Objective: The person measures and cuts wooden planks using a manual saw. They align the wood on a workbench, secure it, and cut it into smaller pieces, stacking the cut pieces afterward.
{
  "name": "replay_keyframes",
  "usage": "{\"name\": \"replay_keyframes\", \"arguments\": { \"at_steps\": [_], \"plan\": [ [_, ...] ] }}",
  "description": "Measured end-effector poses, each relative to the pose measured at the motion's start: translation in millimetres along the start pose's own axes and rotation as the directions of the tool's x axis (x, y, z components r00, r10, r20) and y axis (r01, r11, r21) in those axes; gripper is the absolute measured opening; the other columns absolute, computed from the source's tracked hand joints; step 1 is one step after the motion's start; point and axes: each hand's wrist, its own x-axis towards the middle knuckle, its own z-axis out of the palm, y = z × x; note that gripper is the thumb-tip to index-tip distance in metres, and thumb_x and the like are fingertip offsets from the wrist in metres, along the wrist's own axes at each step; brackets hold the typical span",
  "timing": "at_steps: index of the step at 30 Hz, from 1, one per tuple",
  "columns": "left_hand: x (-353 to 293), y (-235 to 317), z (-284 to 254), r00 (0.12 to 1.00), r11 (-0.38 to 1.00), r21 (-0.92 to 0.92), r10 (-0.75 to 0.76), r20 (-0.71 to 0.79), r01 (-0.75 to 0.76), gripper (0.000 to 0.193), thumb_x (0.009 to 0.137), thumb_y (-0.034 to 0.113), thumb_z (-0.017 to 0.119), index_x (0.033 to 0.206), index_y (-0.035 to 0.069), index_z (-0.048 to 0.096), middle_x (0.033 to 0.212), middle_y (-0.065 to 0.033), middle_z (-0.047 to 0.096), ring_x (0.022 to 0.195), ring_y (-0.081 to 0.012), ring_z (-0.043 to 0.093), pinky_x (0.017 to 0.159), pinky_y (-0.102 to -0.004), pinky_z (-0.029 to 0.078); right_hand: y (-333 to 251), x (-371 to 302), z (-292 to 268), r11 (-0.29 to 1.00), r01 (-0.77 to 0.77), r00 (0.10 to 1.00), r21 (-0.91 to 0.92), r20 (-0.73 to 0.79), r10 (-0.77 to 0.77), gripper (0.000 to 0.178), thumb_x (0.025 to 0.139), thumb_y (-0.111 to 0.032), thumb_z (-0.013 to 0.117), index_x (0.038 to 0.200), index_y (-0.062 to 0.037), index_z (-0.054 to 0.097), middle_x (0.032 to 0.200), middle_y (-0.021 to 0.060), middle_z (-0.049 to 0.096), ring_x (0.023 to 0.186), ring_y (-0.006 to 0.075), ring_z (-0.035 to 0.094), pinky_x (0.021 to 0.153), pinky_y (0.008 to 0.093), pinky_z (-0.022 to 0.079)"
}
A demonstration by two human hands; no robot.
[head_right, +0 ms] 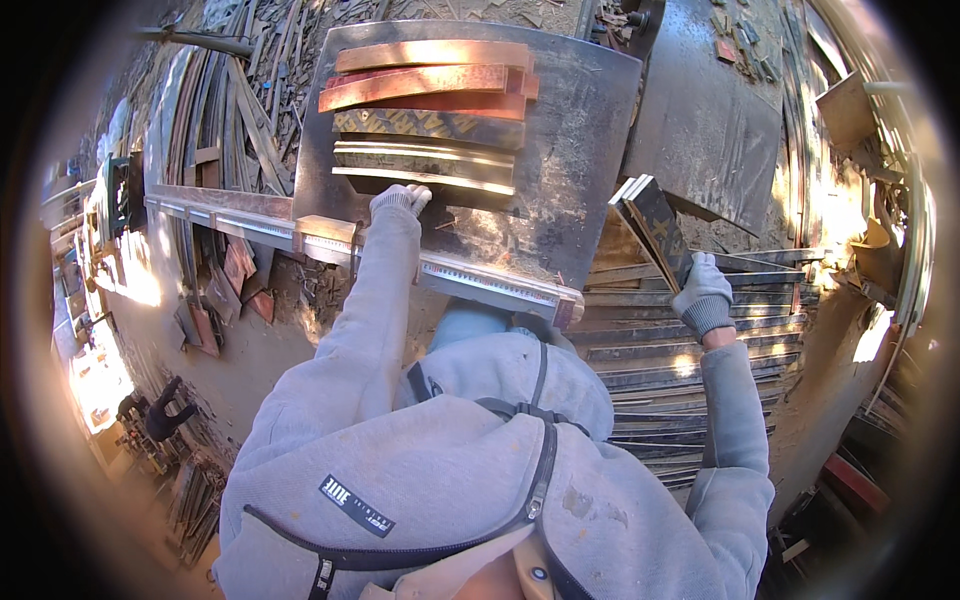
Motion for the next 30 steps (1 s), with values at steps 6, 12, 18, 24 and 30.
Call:
{"name": "replay_keyframes", "arguments": {
  "at_steps": [6, 12, 18, 24, 30],
  "plan": [
    [-20.2, -23.3, -8.3, 0.996, 1.0, 0.001, 0.025, 0.085, -0.025, 0.04, 0.106, 0.011, 0.062, 0.139, -0.01, 0.054, 0.144, -0.026, 0.056, 0.133, -0.0417, 0.06, 0.098, -0.0498, 0.067, -3.9, 25.3, -3.3, 0.993, 0.094, 0.994, -0.074, -0.052, -0.098, 0.053, 0.075, -0.015, 0.083, 0.118, -0.0024, 0.054, 0.118, 0.0237, 0.061, 0.106, 0.0445, 0.069, 0.09, 0.0509, 0.058],
    [-15.6, -27.6, 9.4, 0.988, 0.996, 0.026, -0.077, -0.137, 0.081, 0.041, 0.102, 0.013, 0.071, 0.137, -0.003, 0.055, 0.128, -0.0176, 0.064, 0.11, -0.0331, 0.07, 0.092, -0.0438, 0.071, -11.1, 29.8, -10.8, 0.975, 0.178, 0.983, -0.133, -0.007, -0.181, 0.055, 0.073, -0.013, 0.082, 0.119, -0.0014, 0.054, 0.119, 0.0234, 0.06, 0.111, 0.0422, 0.067, 0.092, 0.048, 0.058],
    [24.8, -64.4, -9.2, 0.981, 0.963, 0.203, 0.19, -0.046, -0.177, 0.04, 0.102, 0.014, 0.071, 0.137, 0.001, 0.056, 0.122, -0.0156, 0.067, 0.096, -0.0247, 0.072, 0.08, -0.0344, 0.066, -11.0, 36.0, -16.8, 0.967, 0.177, 0.984, -0.182, 0.024, -0.176, 0.055, 0.073, -0.012, 0.083, 0.118, -0.001, 0.054, 0.119, 0.023, 0.06, 0.111, 0.0413, 0.067, 0.092, 0.0471, 0.059],
    [17.8, -42.6, -8.6, 0.934, 0.903, -0.242, 0.337, -0.113, -0.355, 0.041, 0.098, 0.012, 0.08, 0.131, -0.003, 0.061, 0.098, -0.0108, 0.071, 0.08, -0.0224, 0.07, 0.07, -0.0338, 0.062, -19.9, 42.6, -18.5, 0.95, 0.26, 0.955, -0.171, -0.101, -0.28, 0.05, 0.07, -0.009, 0.078, 0.115, -0.0016, 0.057, 0.116, 0.0223, 0.061, 0.107, 0.0409, 0.068, 0.088, 0.0489, 0.058],
    [-78.1, -55.3, -22.7, 0.663, 0.601, 0.301, 0.581, 0.473, -0.741, 0.109, 0.089, 0.061, 0.082, 0.158, -0.01, 0.037, 0.136, -0.0256, 0.064, 0.125, -0.0349, 0.066, 0.092, -0.0342, 0.059, -72.4, 41.0, -29.9, 0.93, 0.345, 0.938, -0.123, 0.089, -0.336, 0.051, 0.076, -0.009, 0.079, 0.122, 0.0014, 0.06, 0.122, 0.0242, 0.065, 0.113, 0.0389, 0.069, 0.095, 0.0461, 0.06]
  ]
}}
